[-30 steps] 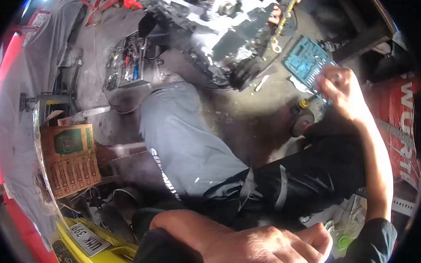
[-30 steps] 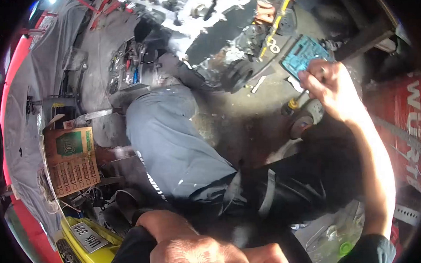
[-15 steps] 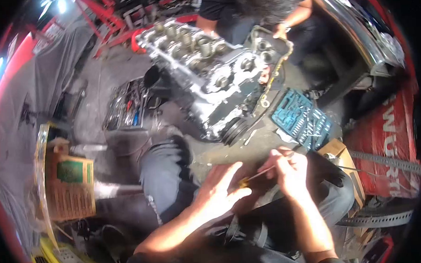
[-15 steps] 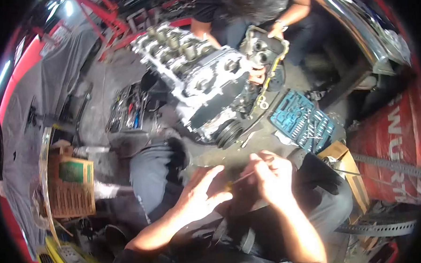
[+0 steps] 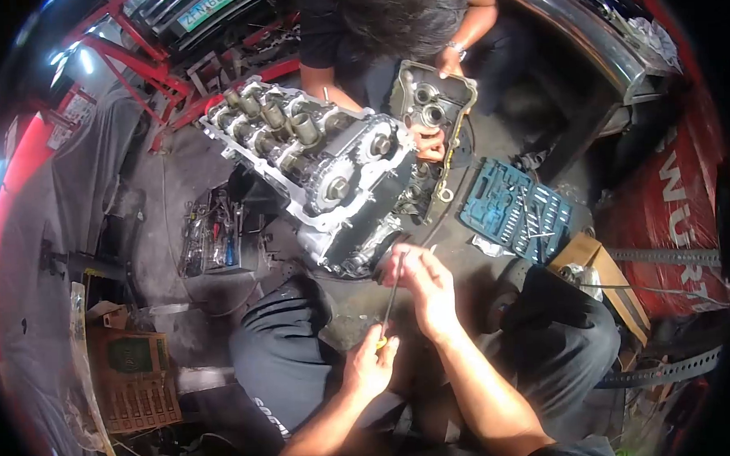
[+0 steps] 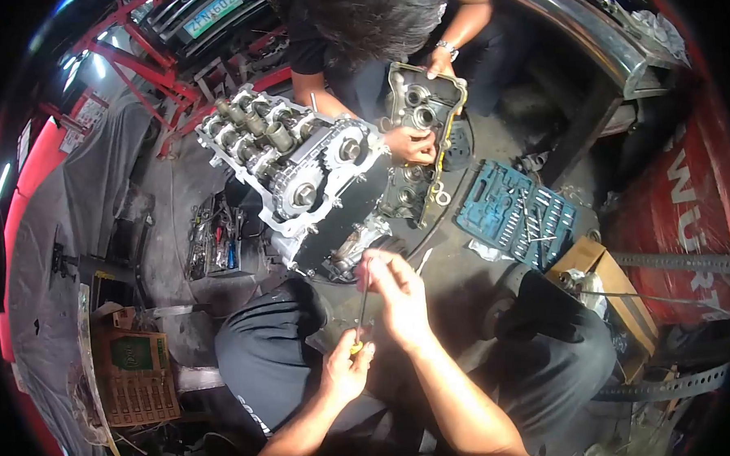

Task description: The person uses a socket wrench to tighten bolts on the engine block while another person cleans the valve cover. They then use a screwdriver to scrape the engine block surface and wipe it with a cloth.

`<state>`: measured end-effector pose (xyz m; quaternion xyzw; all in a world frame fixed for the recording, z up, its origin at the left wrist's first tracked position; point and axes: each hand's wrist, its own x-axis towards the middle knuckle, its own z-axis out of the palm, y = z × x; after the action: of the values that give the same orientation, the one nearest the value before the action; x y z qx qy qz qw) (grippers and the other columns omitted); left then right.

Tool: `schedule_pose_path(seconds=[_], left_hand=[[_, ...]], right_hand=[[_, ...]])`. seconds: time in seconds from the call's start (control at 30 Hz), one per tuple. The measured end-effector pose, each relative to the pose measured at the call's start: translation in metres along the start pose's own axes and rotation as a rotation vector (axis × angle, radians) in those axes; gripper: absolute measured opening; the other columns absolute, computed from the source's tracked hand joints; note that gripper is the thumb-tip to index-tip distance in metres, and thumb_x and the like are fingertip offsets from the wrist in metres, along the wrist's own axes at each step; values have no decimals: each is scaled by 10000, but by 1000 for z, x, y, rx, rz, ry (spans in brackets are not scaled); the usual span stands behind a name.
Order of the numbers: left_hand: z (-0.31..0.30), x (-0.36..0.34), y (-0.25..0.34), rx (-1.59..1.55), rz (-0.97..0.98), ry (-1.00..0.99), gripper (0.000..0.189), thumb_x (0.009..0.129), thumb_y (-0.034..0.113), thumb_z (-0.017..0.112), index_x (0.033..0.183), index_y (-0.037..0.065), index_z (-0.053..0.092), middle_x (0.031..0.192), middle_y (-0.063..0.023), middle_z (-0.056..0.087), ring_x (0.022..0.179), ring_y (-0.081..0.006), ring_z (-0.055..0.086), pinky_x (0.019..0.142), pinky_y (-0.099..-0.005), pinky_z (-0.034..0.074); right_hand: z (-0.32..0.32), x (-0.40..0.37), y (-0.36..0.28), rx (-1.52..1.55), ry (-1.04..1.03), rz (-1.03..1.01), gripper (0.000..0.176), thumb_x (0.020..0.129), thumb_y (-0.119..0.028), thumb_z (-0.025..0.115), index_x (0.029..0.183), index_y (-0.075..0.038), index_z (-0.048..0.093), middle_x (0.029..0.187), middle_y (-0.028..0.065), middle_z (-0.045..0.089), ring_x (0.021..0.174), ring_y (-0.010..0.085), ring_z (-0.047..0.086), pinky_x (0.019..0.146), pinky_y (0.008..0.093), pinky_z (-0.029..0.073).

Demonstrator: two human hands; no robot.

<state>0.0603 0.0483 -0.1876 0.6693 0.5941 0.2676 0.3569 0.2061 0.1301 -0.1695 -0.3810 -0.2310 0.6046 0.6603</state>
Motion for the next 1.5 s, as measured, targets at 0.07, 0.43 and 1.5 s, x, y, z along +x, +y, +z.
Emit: schedule_pose_path(seconds=[0.07,0.43,1.5], left_hand=[[-4,3,-1,33,82,-42,273,930,187,680,1167,78,597,831,-172,683,718,-321,701,628,-388,544],[0,4,-3,443,-121,-318,586,852,283,752,1318,30,501,847,-262,680,821,-446,680,726,-503,534],[-146,47,-35,242,-129,263,350,1016,267,520,1203,-12,619,1148,-143,664,1021,-232,632,900,-401,517]], right_hand=[[-4,-11,12,-164,-18,-25,257,1037,-211,552,1151,4,635,871,44,679,771,107,613,739,253,499],[-52,9,36,299,369,74,200,1025,-232,563,972,-40,577,716,39,569,609,154,561,600,340,542],[4,-126,-68,78,182,-278,246,1029,-168,485,1233,-32,498,836,45,524,795,122,516,739,291,450]])
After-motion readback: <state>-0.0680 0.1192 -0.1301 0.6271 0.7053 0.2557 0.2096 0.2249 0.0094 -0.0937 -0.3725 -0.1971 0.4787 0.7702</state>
